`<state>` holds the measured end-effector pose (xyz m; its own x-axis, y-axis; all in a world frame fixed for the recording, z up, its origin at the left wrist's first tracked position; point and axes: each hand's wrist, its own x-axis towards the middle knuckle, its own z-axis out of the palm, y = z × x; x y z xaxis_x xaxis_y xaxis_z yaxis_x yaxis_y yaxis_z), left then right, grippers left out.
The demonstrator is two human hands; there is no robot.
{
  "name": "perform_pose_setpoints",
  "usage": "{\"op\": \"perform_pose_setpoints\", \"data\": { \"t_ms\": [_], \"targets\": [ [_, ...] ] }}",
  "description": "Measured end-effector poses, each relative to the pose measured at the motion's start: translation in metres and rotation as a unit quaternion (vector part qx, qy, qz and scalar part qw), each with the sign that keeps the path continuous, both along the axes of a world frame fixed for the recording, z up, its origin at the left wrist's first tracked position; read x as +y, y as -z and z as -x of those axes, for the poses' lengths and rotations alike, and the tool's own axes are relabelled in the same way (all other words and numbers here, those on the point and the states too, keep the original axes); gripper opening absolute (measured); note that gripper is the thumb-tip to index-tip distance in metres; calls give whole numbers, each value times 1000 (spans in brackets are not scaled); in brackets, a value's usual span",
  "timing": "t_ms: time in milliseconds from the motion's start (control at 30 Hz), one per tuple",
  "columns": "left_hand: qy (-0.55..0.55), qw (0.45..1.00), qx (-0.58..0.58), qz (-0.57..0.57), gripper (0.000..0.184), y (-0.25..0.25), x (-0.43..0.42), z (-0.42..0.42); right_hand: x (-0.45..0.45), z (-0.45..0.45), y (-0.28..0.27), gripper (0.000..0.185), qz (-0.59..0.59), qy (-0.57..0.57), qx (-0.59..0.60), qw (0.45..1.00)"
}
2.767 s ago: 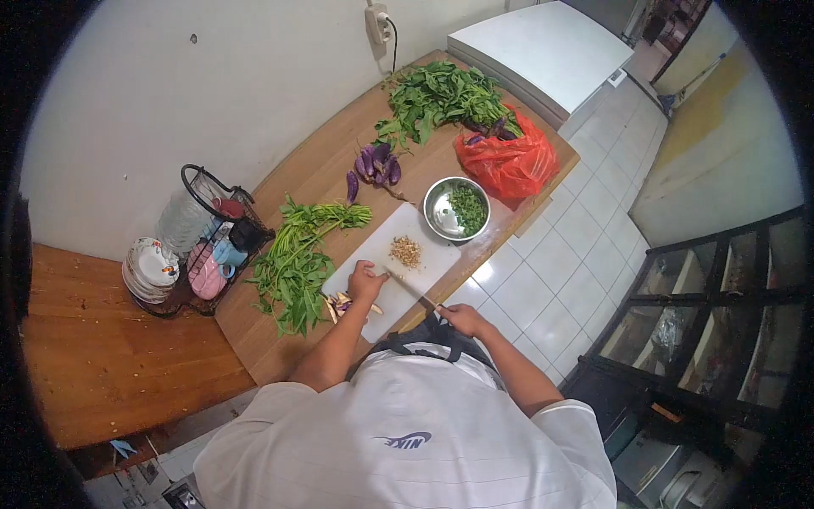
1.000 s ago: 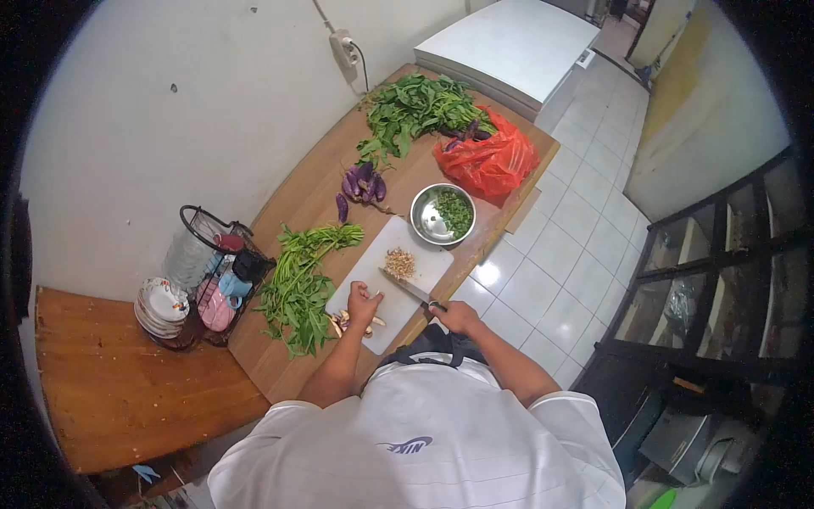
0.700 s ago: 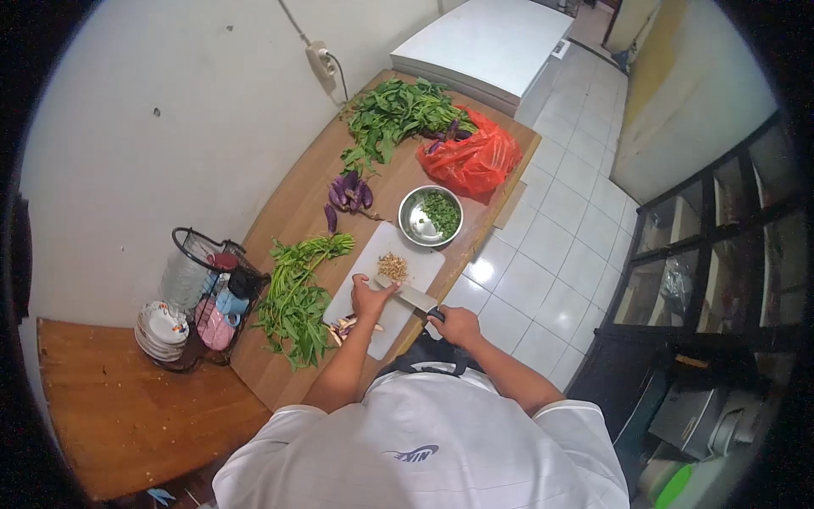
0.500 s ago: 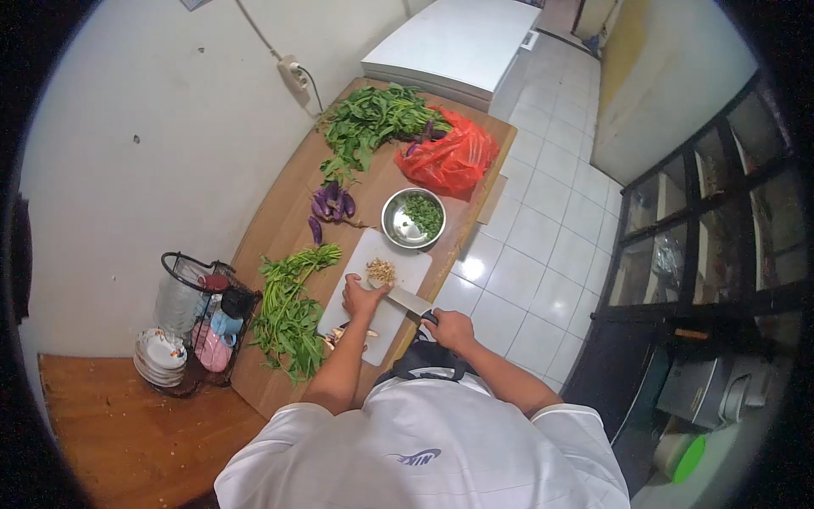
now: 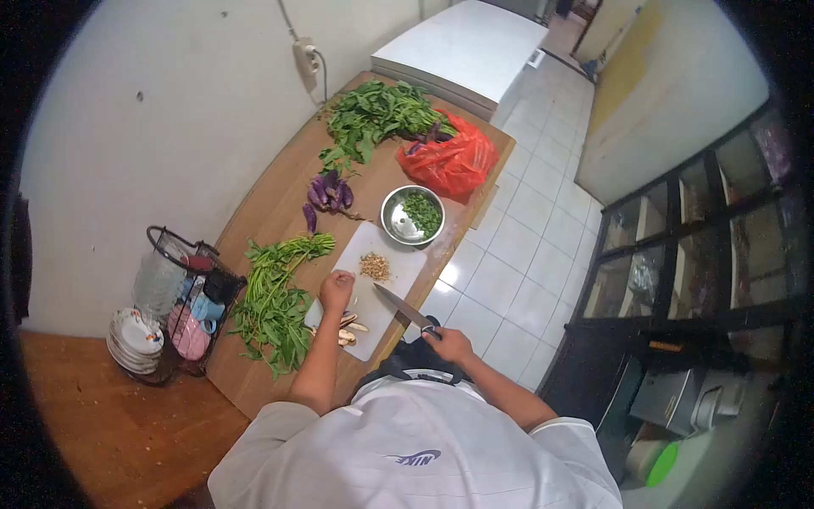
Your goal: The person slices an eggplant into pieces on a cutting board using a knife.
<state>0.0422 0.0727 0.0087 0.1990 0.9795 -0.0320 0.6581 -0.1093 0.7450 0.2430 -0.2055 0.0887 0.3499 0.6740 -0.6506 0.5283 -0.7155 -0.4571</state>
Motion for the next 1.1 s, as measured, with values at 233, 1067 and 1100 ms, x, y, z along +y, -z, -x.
{"op": "perform_pose_setpoints", "data": {
  "t_ms": [233,1067,1100],
  "targets": [
    [17,998,-35,56,14,6,-42,26,1,12,28,64,-1,15,36,999],
    [-8,999,43,-6,11,-8,-59,34,23,18,45,53,23,50,208,977],
    [-13,999,38,1,10,-7,-58,34,23,19,49,53,25,45,208,977]
  ]
}}
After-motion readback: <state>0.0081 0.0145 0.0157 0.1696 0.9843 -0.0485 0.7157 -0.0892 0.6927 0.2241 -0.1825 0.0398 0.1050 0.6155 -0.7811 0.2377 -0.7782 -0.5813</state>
